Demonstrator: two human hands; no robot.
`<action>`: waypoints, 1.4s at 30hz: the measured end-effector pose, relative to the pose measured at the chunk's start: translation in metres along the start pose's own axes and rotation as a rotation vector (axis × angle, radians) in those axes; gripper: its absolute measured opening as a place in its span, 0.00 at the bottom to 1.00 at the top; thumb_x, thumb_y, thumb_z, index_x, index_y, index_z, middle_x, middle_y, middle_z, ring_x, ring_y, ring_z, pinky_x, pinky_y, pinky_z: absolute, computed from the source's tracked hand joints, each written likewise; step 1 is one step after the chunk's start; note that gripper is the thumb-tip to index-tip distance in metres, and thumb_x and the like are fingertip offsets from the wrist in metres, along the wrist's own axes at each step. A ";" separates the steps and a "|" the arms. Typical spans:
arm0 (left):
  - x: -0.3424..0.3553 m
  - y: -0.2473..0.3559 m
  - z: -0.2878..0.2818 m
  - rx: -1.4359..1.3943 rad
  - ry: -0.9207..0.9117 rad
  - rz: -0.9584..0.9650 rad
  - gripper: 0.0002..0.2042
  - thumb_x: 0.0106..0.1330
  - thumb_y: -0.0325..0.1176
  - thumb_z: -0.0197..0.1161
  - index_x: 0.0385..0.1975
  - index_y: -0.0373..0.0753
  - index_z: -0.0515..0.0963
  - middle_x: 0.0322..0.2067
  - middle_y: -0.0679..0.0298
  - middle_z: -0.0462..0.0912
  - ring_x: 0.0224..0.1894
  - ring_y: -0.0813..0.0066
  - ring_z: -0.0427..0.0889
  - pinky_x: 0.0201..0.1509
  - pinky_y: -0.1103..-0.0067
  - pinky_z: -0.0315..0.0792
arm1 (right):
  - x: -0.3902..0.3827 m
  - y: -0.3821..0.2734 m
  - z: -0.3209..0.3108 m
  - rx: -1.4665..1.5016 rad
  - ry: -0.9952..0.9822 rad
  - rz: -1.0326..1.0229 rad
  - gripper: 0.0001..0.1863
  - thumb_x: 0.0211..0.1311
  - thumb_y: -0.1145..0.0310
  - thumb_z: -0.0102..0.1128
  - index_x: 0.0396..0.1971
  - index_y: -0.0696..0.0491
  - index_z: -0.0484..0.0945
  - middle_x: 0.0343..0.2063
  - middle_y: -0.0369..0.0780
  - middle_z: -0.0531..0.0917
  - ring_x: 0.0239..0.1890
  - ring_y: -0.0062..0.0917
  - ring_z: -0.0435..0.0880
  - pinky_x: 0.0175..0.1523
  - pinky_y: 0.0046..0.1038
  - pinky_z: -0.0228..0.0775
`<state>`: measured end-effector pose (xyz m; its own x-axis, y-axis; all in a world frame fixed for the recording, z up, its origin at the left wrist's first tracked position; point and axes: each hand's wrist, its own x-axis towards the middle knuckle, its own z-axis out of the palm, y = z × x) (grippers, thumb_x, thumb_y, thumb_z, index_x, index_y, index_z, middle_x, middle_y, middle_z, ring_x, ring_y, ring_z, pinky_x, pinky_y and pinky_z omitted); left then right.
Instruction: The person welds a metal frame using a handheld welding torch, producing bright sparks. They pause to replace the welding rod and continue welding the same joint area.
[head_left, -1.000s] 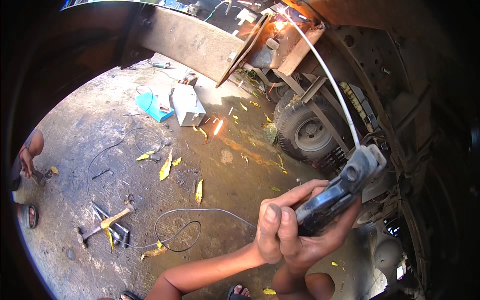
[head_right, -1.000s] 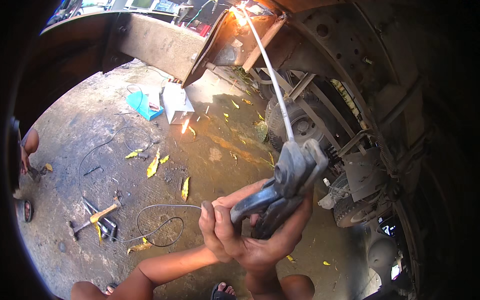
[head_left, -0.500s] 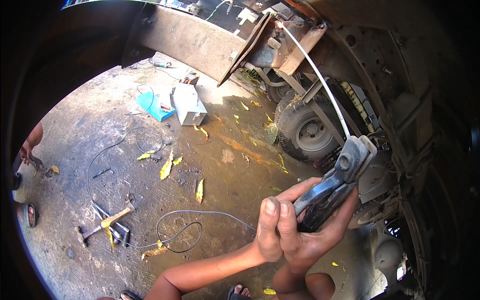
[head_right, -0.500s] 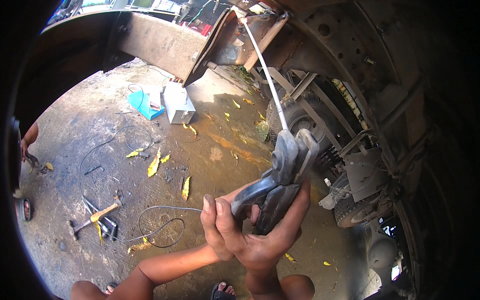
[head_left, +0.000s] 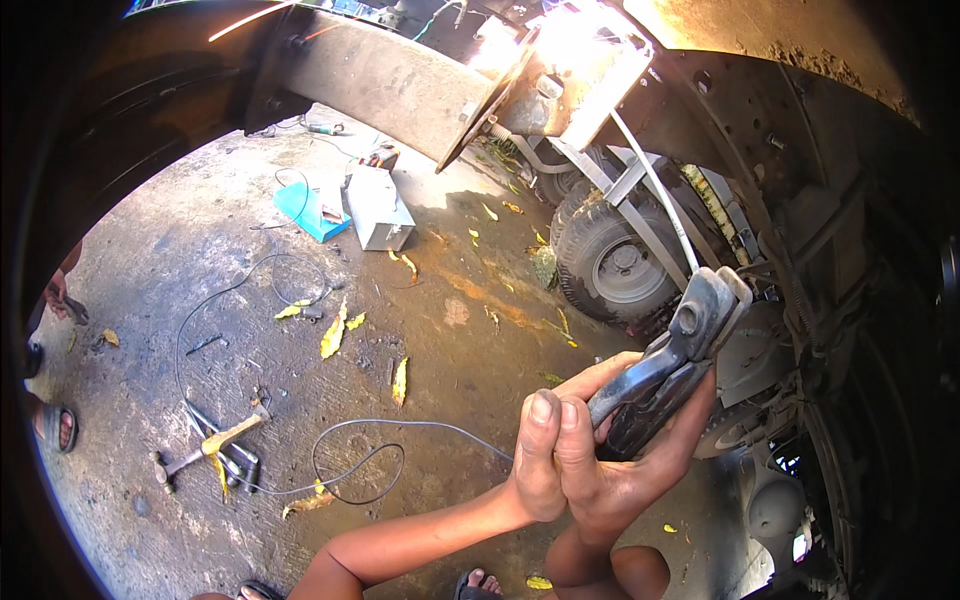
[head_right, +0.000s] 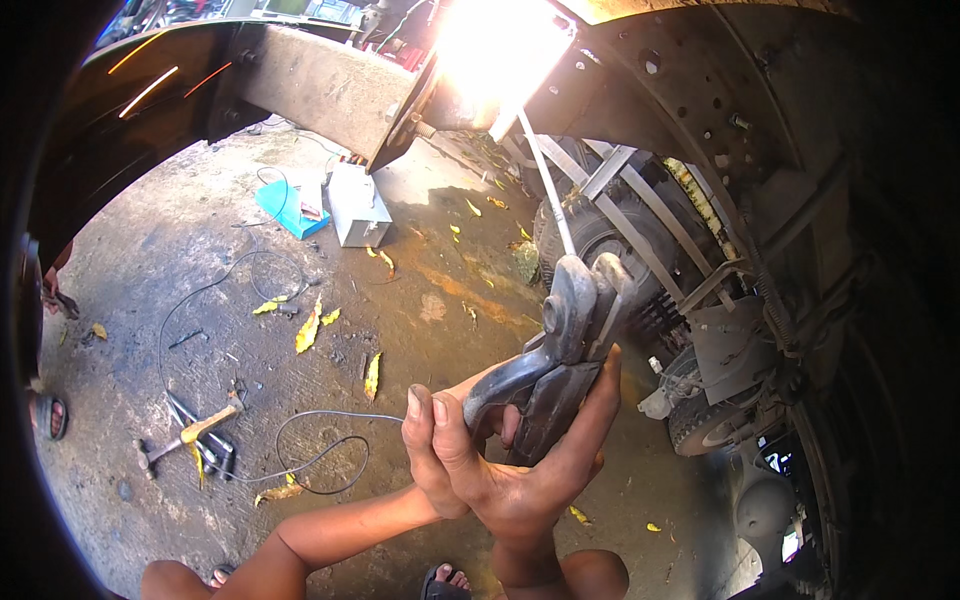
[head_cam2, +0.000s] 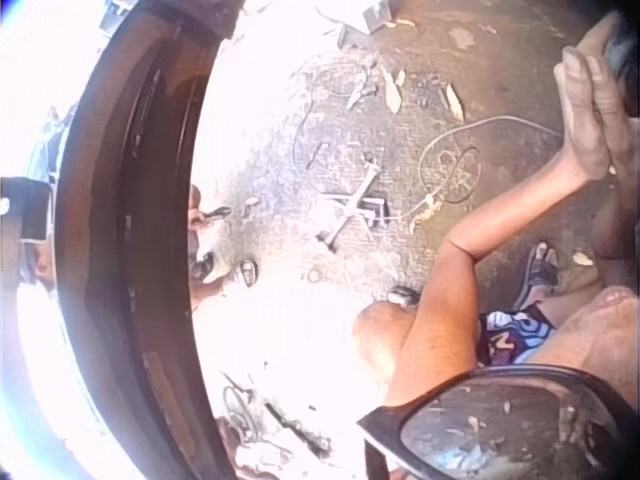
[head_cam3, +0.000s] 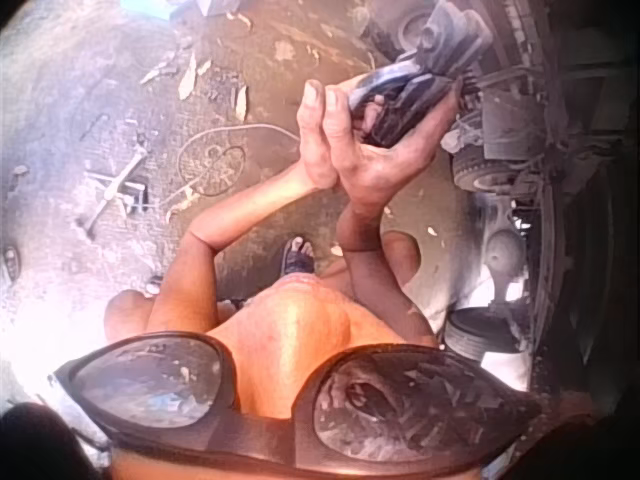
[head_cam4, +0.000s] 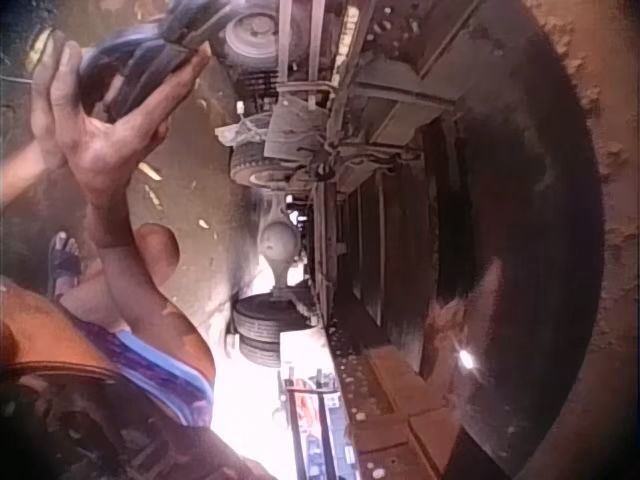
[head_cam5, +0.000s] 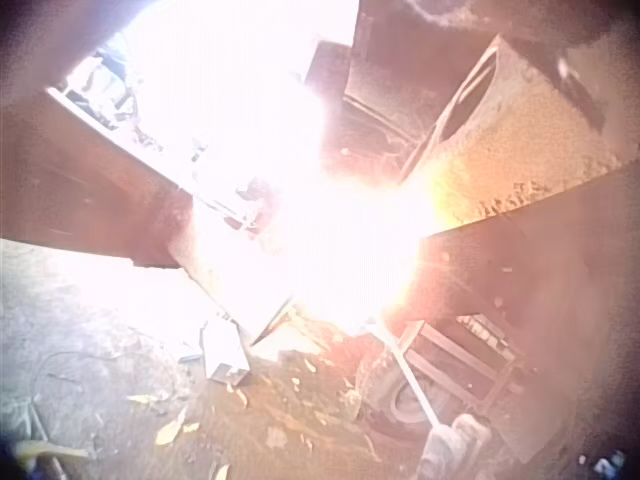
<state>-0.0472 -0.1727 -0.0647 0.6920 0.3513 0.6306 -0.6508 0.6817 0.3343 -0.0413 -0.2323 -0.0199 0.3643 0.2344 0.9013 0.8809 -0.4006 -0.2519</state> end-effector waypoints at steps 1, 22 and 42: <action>0.000 -0.001 -0.003 0.014 -0.002 -0.007 0.46 0.67 0.67 0.34 0.56 0.20 0.69 0.44 0.53 0.80 0.43 0.69 0.77 0.47 0.78 0.70 | 0.000 0.000 0.001 0.005 0.001 0.003 0.53 0.43 0.59 0.78 0.63 0.71 0.56 0.39 0.46 0.79 0.37 0.27 0.80 0.38 0.27 0.74; 0.002 0.007 0.003 0.061 0.017 0.041 0.44 0.68 0.66 0.32 0.53 0.21 0.71 0.41 0.52 0.81 0.42 0.67 0.78 0.47 0.76 0.71 | -0.001 0.000 0.000 0.043 0.005 0.024 0.52 0.44 0.60 0.77 0.64 0.70 0.56 0.42 0.46 0.77 0.40 0.28 0.78 0.45 0.28 0.72; 0.000 0.001 0.002 0.185 0.074 0.006 0.47 0.69 0.68 0.22 0.52 0.25 0.73 0.29 0.62 0.76 0.31 0.74 0.72 0.36 0.78 0.66 | -0.001 0.000 0.000 -0.012 -0.026 0.048 0.56 0.43 0.59 0.79 0.65 0.69 0.53 0.43 0.49 0.78 0.41 0.28 0.82 0.43 0.28 0.75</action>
<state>-0.0483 -0.1734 -0.0629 0.7043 0.4060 0.5823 -0.6967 0.5525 0.4575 -0.0415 -0.2325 -0.0204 0.4137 0.2374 0.8789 0.8587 -0.4225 -0.2900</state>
